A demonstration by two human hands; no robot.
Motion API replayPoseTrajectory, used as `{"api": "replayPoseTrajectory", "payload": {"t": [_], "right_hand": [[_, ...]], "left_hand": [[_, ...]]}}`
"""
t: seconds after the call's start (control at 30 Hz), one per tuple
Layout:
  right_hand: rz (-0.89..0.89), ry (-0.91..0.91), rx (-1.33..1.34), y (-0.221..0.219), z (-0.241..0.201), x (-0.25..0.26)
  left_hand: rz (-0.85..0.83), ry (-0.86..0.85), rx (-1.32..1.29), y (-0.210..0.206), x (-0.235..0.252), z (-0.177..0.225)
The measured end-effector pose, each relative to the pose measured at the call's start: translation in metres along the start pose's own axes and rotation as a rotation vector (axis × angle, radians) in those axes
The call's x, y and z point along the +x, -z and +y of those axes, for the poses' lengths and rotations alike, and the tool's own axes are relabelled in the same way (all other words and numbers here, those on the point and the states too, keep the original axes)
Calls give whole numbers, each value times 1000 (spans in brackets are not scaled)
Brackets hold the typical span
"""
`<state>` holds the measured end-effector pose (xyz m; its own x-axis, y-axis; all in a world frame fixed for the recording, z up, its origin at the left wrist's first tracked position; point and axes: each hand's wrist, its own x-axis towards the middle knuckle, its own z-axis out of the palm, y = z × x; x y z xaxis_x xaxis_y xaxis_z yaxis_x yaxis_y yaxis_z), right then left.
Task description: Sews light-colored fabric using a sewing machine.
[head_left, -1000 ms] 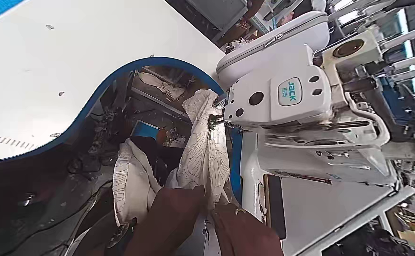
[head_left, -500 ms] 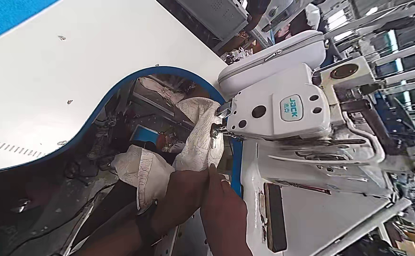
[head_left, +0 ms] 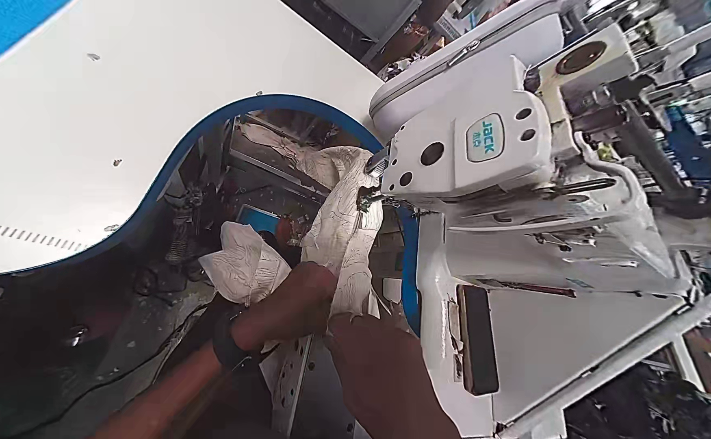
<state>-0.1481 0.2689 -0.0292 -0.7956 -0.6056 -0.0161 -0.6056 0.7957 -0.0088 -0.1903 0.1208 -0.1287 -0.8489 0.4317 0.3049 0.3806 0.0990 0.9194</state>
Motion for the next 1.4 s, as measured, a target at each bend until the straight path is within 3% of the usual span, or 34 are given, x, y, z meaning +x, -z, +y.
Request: {"api": "replayPoseTrajectory", "payload": {"t": [0.1, 0.23, 0.3, 0.43, 0.57, 0.6, 0.63, 0.7, 0.77, 0.8, 0.87, 1.0, 1.07, 1.17, 1.4], "right_hand": [[-100, -51, -33, -5, -2, 15], [-186, -174, -44, -1, 3, 30], [-132, -216, -10, -6, 8, 34], [-120, -278, -14, 8, 26, -5], [-716, -404, 174, -11, 77, -20], [-748, -409, 209, -25, 84, -21], [-693, -395, 211, -27, 81, -29], [-328, -191, 139, 2, 65, -42], [-151, -37, 88, 31, 46, -74], [-173, -10, 96, 38, 47, -81], [-250, -22, 91, 42, 55, -85], [-176, 183, 165, 32, -3, -66], [-275, 204, 175, 15, -14, -56], [-360, 108, 158, 25, -9, -45], [-245, -70, 3, 25, -14, -29]], "left_hand": [[-54, 23, -495, 6, 7, -35], [22, 28, -653, 0, 19, -42], [149, 49, -556, -5, 19, -33], [265, 222, -69, -4, -12, 0], [194, 320, 257, 43, -26, -29], [185, 314, 386, 57, -22, -34], [193, 260, 480, 65, -17, -29], [231, 44, 628, 67, -5, 7], [111, 31, 597, 23, -22, 50], [88, 68, 583, 1, -32, 59], [200, 99, 514, -35, -46, 51], [420, 65, 423, -68, -55, 34], [478, 39, 409, -64, -52, 24], [547, -36, 335, -57, -34, 8], [471, -64, 342, -45, -32, 14]]}}
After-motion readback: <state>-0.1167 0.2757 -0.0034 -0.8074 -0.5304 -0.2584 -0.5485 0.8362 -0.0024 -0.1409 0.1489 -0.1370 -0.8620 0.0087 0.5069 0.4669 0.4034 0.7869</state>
